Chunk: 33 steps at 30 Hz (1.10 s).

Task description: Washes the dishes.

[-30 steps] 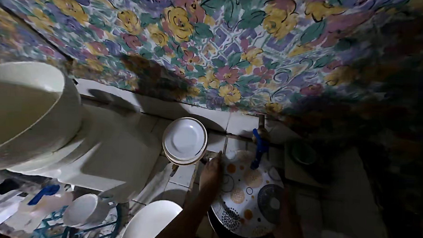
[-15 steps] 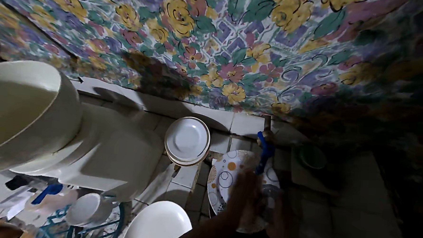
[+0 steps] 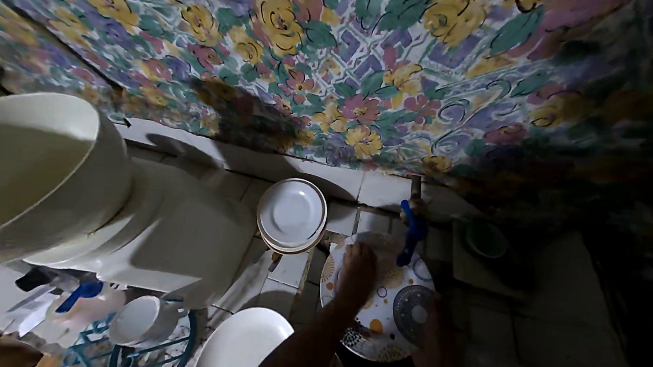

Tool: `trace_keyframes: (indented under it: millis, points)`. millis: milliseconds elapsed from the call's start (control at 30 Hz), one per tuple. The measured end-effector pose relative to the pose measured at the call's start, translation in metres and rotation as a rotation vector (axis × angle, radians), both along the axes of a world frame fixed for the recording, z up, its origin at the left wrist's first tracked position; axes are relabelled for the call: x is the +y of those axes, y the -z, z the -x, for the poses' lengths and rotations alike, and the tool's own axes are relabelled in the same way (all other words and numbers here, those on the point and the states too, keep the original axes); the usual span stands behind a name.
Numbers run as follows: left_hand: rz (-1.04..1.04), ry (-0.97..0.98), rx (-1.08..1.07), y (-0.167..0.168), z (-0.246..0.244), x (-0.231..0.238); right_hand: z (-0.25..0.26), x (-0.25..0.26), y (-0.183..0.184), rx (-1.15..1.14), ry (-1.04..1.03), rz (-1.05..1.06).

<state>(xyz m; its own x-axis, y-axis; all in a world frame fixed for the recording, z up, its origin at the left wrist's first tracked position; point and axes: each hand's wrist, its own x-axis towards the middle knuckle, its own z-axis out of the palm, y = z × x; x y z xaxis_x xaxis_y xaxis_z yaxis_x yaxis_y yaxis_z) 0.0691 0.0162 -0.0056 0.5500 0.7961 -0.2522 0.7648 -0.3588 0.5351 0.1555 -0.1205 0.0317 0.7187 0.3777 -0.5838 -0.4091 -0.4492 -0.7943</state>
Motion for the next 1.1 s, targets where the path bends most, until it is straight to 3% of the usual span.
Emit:
trace_keyframes:
  millis: [167, 300, 367, 467, 633, 700, 800, 900, 967, 1100]
  points:
    - [0.083, 0.267, -0.2, -0.016, -0.014, -0.032, -0.002, 0.001, 0.003, 0.021, -0.031, -0.101]
    - [-0.008, -0.031, -0.09, -0.005, -0.014, -0.002, 0.003, 0.001, -0.003, -0.026, 0.013, -0.031]
    - [0.019, 0.006, -0.133, -0.008, -0.015, -0.015, 0.004, 0.004, -0.004, -0.037, -0.012, -0.038]
    - [0.142, 0.226, -0.218, -0.024, -0.014, -0.04, 0.002, 0.004, -0.001, -0.037, -0.089, -0.064]
    - [0.04, -0.075, -0.157, 0.002, -0.021, -0.022, 0.006, 0.009, -0.012, -0.041, -0.06, -0.031]
    - [0.076, 0.017, -0.227, -0.001, -0.018, -0.038, 0.002, 0.015, -0.01, -0.049, -0.056, -0.043]
    - [0.042, 0.319, -0.388, -0.011, 0.006, -0.077, -0.012, 0.008, -0.014, -0.085, -0.097, 0.04]
    - [-0.086, 0.405, -0.292, -0.008, 0.052, -0.099, -0.036, -0.002, -0.009, -0.129, 0.024, 0.019]
    - [-0.063, 0.367, -0.144, -0.005, 0.083, -0.082, -0.046, -0.008, -0.003, -0.124, 0.087, 0.059]
    - [-0.048, 0.237, 0.156, -0.001, 0.07, -0.029, -0.034, -0.021, 0.008, -0.124, 0.026, 0.079]
